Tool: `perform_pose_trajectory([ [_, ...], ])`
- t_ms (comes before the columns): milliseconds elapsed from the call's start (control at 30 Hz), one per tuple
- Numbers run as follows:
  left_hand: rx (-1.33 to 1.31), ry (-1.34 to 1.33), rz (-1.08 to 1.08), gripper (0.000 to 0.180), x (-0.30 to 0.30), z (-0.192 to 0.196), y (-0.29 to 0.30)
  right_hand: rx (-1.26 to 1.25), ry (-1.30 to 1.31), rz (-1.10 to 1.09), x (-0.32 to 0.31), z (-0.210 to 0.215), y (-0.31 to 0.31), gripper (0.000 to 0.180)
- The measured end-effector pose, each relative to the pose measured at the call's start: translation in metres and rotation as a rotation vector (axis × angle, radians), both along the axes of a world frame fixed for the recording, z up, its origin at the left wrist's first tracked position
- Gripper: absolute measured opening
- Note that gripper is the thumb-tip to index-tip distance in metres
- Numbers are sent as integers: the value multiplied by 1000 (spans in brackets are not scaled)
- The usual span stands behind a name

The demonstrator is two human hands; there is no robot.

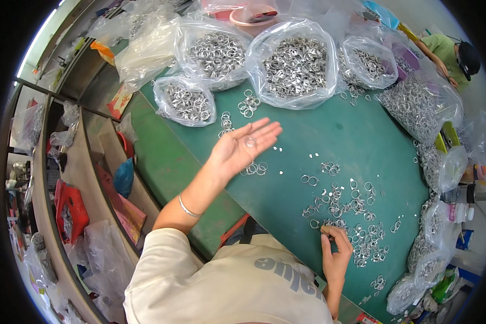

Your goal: The person picks up small metal rings and white circular components from a green table by hand, handles them individually to sort them, and moves them into separate groups across the workspace.

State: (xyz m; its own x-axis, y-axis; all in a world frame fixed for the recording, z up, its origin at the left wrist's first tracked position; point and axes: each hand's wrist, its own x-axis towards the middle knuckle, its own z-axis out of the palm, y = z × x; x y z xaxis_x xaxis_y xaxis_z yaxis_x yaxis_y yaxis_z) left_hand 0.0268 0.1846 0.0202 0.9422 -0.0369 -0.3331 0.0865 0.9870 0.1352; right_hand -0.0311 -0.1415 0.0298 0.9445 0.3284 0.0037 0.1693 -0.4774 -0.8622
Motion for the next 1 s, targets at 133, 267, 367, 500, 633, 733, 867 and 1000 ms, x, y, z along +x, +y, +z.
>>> perform_pose_trajectory([
  [133, -116, -149, -136, 60, -14, 2, -25, 37, -3, 27, -3, 0, 1, 17],
  [267, -21, -112, -90, 57, -15, 5, -28, 53, 2, 26, -6, -2, 2, 17],
  [367, -86, -132, -90, 44, -26, -28, -9, 31, 8, 40, -8, -4, 2, 16],
  [500, 1197, 119, 149, 32, -15, -12, 3, 35, -15, -8, -14, -13, -4, 15],
  [633, 2205, -292, 482, 29, 37, -28, 44, 24, -3, -10, -10, -10, -3, 15],
  [733, 2528, -200, 310, 36, 67, -61, 70, 1, -68, -17, -9, -6, -4, 16],
  [867, 2467, -185, -106, 40, 90, -91, 100, -145, -212, -69, -13, -9, -22, 20],
  [1000, 2470, -126, 176, 34, 56, -58, 44, -399, -295, -184, -16, -10, -42, 34],
])
